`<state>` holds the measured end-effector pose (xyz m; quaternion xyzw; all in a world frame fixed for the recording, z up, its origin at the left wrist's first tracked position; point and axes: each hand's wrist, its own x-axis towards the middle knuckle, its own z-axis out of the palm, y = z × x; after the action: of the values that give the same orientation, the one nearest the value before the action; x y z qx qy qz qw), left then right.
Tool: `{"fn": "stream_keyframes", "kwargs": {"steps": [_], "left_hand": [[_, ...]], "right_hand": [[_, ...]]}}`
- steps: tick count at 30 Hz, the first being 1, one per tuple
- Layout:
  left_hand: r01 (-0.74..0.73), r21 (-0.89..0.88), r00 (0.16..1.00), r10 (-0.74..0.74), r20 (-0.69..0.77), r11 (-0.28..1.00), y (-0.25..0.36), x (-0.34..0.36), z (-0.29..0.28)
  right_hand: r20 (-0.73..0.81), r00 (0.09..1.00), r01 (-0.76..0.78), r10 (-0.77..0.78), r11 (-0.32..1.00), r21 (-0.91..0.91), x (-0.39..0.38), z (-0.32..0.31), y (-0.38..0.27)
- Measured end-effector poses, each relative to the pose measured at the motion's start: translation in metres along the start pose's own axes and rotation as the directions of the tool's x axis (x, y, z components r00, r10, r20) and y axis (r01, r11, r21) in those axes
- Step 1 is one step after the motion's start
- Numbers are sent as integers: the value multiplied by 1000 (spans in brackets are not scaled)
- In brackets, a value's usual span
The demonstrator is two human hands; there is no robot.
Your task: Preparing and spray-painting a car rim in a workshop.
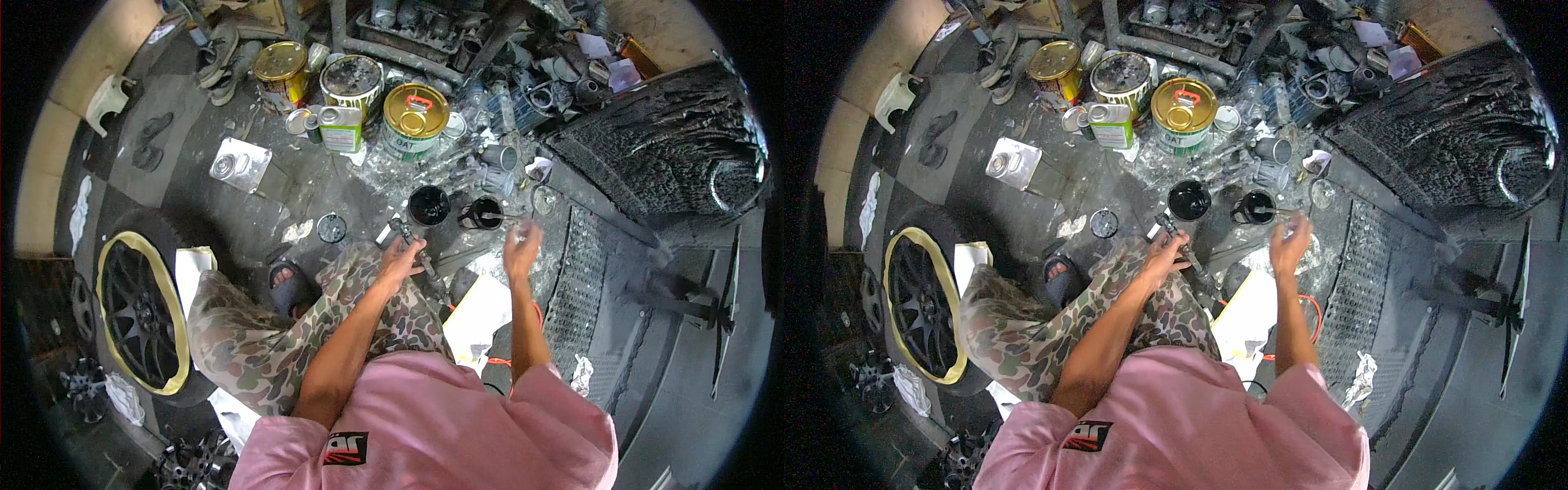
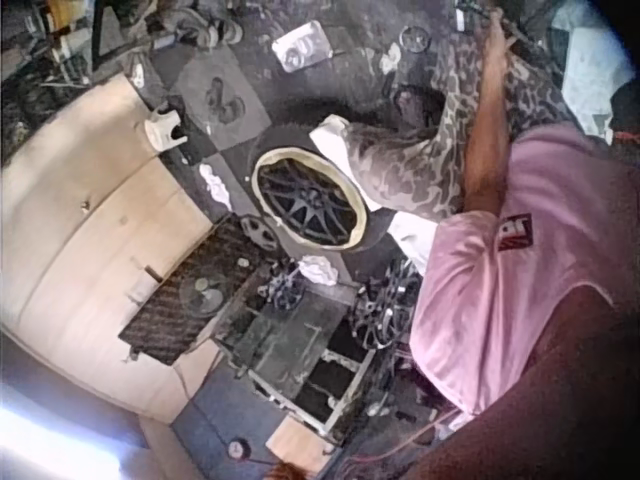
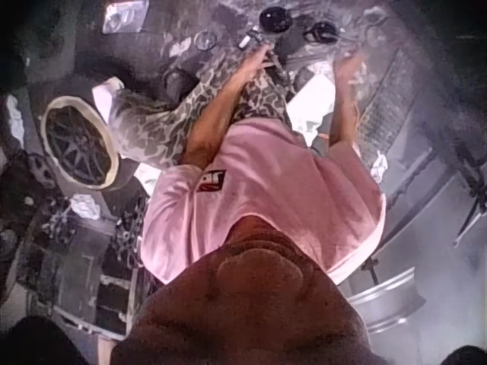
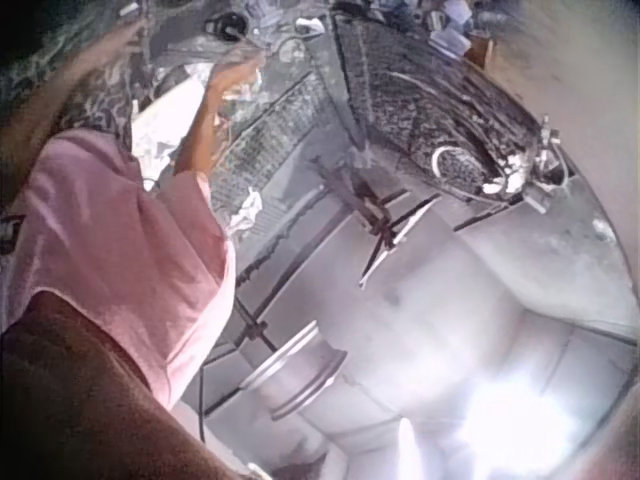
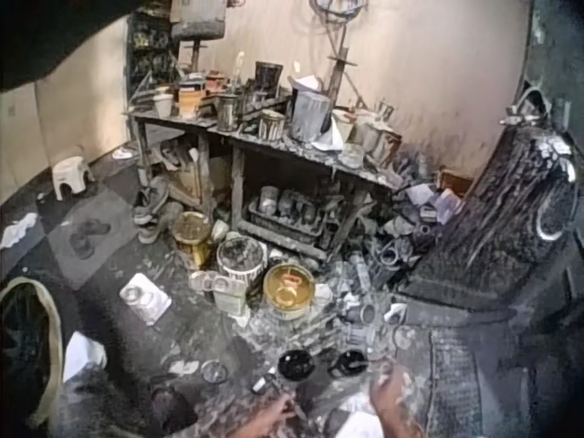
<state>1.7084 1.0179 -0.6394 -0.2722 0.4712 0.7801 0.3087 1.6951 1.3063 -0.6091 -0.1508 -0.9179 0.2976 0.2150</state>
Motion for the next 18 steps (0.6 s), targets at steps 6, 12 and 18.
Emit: {"fn": "stream_keyframes", "kwargs": {"steps": [6, 12, 18], "left_hand": [[-53, 199, 995, 36, 91, 979, 36, -29, 50], [-164, 286, 971, 104, 215, 944, 43, -53, 96], [-386, 614, 919, 229, 322, 689, 58, -71, 119]], "right_hand": [[397, 880, 138, -262, 939, 314, -69, -19, -124], [268, 963, -71, -39, 919, 388, -58, -31, -145], [222, 974, -157, 53, 862, 483, -62, -49, -122]]}}
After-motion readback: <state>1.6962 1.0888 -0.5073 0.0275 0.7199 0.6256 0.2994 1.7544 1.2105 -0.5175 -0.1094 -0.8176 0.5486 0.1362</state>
